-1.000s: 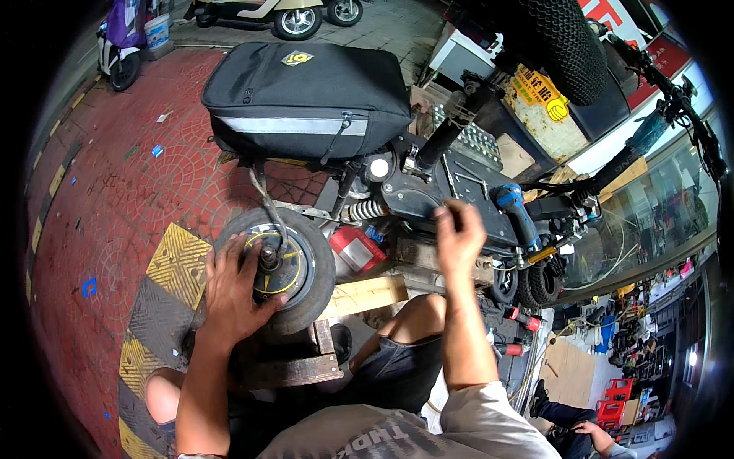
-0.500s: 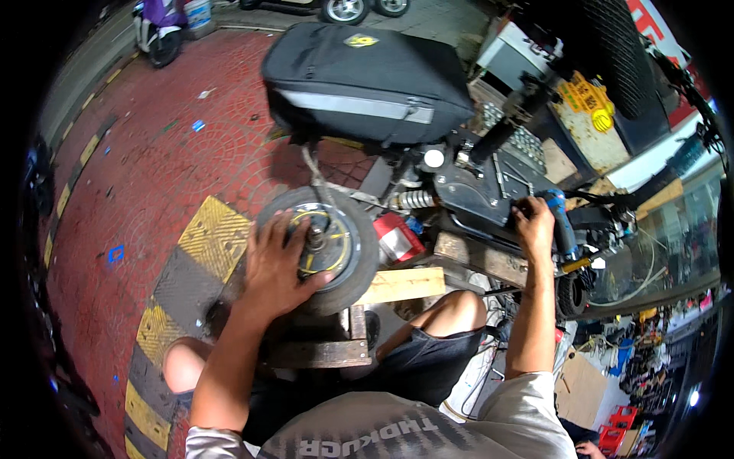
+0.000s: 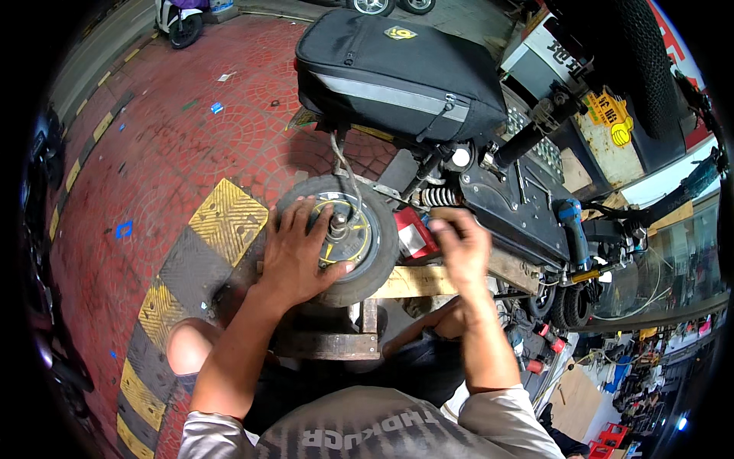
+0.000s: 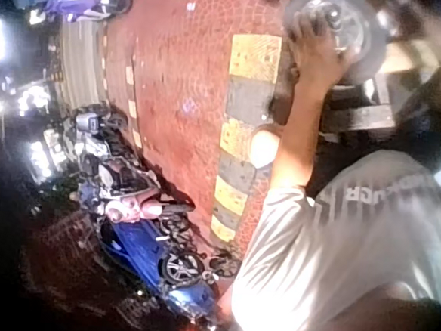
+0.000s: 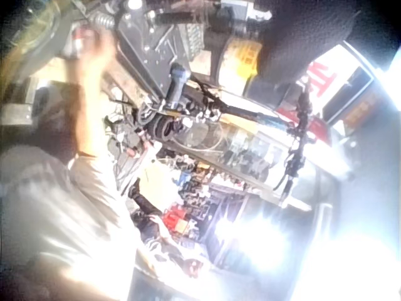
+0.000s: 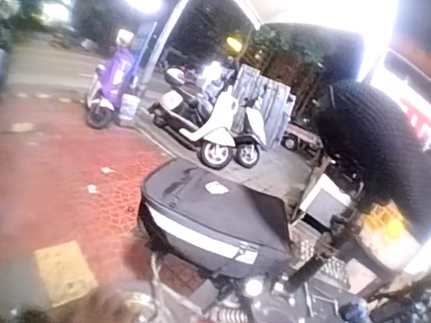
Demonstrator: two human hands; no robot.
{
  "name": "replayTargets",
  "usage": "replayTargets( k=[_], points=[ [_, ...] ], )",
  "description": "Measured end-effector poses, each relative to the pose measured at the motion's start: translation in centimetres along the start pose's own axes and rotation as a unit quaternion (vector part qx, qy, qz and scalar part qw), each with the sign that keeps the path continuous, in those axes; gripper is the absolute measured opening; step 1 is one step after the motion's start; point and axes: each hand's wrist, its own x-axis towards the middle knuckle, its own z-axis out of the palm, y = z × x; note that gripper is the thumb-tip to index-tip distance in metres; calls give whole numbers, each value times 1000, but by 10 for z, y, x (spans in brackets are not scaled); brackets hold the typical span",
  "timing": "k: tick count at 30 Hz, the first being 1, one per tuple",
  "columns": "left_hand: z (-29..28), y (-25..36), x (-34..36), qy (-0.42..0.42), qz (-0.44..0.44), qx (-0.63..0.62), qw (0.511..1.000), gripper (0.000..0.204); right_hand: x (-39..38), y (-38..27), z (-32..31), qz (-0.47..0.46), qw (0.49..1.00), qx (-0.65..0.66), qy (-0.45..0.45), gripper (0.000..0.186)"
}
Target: The person uses a pry bar to separate a tire from a wheel hub, then aligns a motor assembly with the wheel and uses a hammer and pliers to secure the components together.
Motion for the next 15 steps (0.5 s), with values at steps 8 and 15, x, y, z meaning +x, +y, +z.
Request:
replayTargets(
  k=[8, 15],
  points=[
    [6, -1, 0, 14, 5, -7, 1000, 99, 4, 1, 82, -80, 995, -15, -59, 15],
    [4, 4, 1, 15, -11, -23, 1000, 98, -1, 1, 85, -125, 987, -76, -61, 12]
  ],
)
